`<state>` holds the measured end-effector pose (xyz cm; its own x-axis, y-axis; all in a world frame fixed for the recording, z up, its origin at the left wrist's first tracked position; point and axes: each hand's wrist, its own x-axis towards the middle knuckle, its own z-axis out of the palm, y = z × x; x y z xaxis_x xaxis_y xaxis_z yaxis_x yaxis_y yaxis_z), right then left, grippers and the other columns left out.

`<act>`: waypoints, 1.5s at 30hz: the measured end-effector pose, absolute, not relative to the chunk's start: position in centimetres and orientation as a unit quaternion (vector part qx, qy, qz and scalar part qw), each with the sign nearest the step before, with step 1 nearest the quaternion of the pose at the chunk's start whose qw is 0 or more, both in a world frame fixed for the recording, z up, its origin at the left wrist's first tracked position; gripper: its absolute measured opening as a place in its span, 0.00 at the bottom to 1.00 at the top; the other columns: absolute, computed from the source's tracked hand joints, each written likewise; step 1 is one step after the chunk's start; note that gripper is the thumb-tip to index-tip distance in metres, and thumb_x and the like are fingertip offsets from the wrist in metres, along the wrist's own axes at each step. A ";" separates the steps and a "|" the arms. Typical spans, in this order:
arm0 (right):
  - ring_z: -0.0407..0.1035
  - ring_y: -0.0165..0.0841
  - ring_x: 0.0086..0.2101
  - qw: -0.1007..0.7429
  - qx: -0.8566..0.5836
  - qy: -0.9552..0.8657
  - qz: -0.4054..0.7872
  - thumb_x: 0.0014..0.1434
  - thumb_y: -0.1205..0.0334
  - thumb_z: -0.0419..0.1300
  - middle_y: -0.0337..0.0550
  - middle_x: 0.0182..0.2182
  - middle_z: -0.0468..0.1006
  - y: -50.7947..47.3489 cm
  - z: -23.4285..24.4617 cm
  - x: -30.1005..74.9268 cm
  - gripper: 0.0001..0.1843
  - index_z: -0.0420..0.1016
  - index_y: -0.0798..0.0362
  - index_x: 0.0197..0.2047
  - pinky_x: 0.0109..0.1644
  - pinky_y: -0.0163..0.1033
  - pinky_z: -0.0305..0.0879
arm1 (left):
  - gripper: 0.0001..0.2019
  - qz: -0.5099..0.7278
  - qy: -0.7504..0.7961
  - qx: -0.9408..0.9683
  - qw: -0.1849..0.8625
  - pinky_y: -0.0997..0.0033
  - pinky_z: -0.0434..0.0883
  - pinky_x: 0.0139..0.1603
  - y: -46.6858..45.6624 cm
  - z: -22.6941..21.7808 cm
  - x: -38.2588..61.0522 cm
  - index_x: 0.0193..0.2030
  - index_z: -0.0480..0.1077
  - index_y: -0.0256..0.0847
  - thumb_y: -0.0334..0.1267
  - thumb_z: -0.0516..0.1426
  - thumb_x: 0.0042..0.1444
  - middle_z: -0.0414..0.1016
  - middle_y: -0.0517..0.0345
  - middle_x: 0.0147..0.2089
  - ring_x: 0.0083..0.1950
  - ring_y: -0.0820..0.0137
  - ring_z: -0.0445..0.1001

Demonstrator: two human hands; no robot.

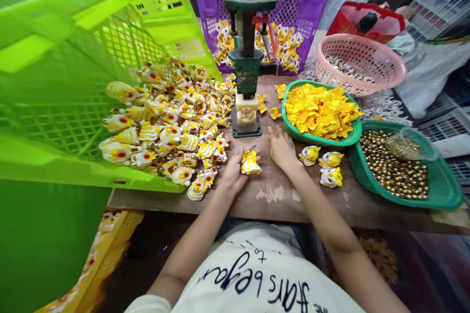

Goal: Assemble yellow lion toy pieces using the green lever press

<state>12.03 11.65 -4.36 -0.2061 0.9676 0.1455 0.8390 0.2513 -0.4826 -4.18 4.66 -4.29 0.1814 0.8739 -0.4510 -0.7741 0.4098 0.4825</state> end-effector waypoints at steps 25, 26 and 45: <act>0.71 0.38 0.52 0.428 -0.534 -0.613 0.395 0.62 0.57 0.61 0.45 0.50 0.77 0.2 -2.4 14.4 0.16 0.79 0.45 0.53 0.61 0.49 0.66 | 0.25 0.494 0.408 0.213 0.737 0.72 0.72 0.41 2.6 -3.3 -0.7 0.42 0.77 0.34 0.58 0.61 0.55 0.81 0.49 0.40 0.40 0.65 0.78; 0.71 0.38 0.52 0.420 -0.536 -0.622 0.387 0.63 0.57 0.60 0.46 0.51 0.77 0.0 -2.4 14.5 0.17 0.79 0.45 0.54 0.61 0.49 0.67 | 0.25 0.494 0.410 0.213 0.736 0.72 0.72 0.41 2.5 -3.2 -0.6 0.42 0.77 0.34 0.58 0.61 0.55 0.81 0.49 0.40 0.40 0.65 0.78; 0.71 0.39 0.52 0.335 -0.434 -0.802 0.238 0.65 0.65 0.57 0.49 0.51 0.74 0.2 -0.5 17.3 0.27 0.65 0.46 0.66 0.57 0.48 0.72 | 0.15 0.475 0.432 0.242 0.728 0.68 0.69 0.55 1.5 -2.3 0.8 0.47 0.77 0.38 0.44 0.62 0.58 0.78 0.50 0.50 0.53 0.62 0.73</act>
<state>17.29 0.25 -0.45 -0.3993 0.8551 0.3309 0.5353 0.5104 -0.6730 0.83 1.51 -2.30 0.1762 0.8999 -0.3990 -0.4820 0.4323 0.7621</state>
